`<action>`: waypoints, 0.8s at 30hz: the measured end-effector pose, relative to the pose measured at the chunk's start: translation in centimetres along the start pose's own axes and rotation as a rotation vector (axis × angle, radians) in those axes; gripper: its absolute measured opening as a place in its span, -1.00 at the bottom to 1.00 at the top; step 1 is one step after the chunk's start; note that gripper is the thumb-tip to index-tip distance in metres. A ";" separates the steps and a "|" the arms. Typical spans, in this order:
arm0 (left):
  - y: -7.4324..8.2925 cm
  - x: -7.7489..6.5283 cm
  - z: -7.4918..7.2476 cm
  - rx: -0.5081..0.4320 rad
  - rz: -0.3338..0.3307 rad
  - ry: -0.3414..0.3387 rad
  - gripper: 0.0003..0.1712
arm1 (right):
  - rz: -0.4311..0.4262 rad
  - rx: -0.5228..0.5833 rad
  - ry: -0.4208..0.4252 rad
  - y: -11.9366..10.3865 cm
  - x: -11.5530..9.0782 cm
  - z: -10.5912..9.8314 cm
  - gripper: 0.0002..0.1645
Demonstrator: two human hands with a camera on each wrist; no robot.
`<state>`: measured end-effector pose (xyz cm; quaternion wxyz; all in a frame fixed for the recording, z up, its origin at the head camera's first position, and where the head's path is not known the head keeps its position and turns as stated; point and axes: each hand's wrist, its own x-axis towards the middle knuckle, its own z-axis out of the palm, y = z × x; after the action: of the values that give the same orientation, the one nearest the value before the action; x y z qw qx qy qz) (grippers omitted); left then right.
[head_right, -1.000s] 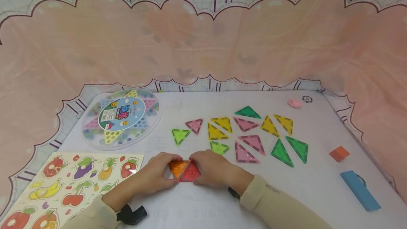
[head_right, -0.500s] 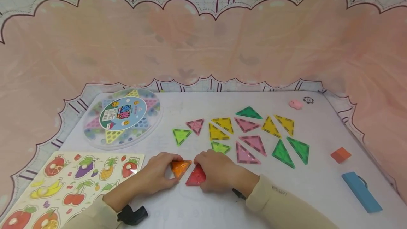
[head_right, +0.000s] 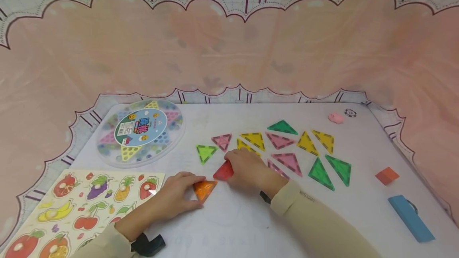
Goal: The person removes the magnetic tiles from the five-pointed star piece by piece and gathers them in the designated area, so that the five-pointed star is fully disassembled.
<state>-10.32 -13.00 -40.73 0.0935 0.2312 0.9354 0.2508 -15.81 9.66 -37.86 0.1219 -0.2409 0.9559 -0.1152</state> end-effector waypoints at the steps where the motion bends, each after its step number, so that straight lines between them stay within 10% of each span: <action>1: 0.0 0.0 0.1 0.006 0.001 0.007 -0.30 | 0.010 0.001 -0.001 0.0 0.2 0.1 -0.28; 24: 0.4 -0.1 0.3 -0.060 0.006 -0.039 -0.35 | 0.120 0.117 0.059 1.3 -0.8 -1.0 -0.30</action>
<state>-9.97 -12.60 -40.77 0.1177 0.2357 0.9248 0.2744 -15.98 11.29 -37.10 0.1144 -0.1722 0.9634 -0.1704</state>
